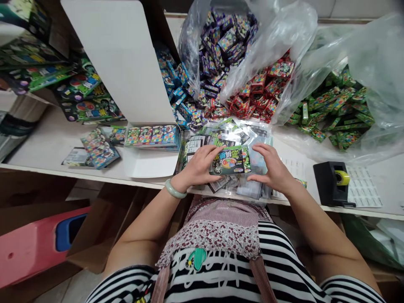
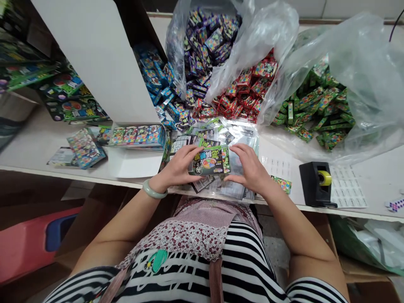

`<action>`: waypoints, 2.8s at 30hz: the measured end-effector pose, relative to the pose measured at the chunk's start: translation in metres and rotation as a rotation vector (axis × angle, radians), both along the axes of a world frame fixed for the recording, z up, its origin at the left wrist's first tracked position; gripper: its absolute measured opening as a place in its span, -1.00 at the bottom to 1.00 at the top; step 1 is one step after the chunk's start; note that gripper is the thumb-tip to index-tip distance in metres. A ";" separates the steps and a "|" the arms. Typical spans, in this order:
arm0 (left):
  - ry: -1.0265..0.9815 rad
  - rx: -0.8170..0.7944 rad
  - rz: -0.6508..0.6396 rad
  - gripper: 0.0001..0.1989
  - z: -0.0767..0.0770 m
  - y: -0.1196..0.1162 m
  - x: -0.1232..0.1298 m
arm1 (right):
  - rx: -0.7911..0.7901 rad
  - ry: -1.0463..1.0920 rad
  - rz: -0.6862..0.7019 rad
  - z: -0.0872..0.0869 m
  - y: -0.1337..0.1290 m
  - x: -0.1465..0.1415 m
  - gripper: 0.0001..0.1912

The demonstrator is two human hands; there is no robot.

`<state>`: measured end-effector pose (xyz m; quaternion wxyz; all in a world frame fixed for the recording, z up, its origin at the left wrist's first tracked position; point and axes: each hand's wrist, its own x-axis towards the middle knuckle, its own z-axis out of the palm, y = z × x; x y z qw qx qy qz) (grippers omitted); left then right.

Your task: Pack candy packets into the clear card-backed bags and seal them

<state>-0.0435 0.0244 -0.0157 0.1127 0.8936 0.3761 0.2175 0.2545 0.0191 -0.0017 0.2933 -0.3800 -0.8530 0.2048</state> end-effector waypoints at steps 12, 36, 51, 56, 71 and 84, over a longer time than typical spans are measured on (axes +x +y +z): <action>-0.049 0.027 0.135 -0.01 0.000 -0.003 -0.017 | -0.332 0.187 -0.494 -0.014 0.142 -0.031 -0.69; -0.085 -0.017 0.219 -0.06 -0.004 -0.011 -0.034 | -0.327 0.375 -0.226 -0.039 0.096 0.025 -0.80; -0.012 -0.075 0.136 -0.02 -0.007 -0.010 -0.023 | -0.077 -0.112 -0.297 -0.046 0.037 0.015 -0.31; -0.011 -0.053 0.097 -0.01 -0.004 -0.008 -0.021 | 0.090 -0.073 -0.066 0.010 0.018 0.007 -0.34; -0.070 -0.126 -0.079 0.00 -0.004 -0.007 -0.015 | -0.037 -0.383 0.297 0.052 0.029 0.000 -0.38; -0.146 -0.161 0.062 -0.02 -0.012 -0.011 -0.013 | -0.172 -0.084 0.133 0.016 0.019 -0.012 -0.49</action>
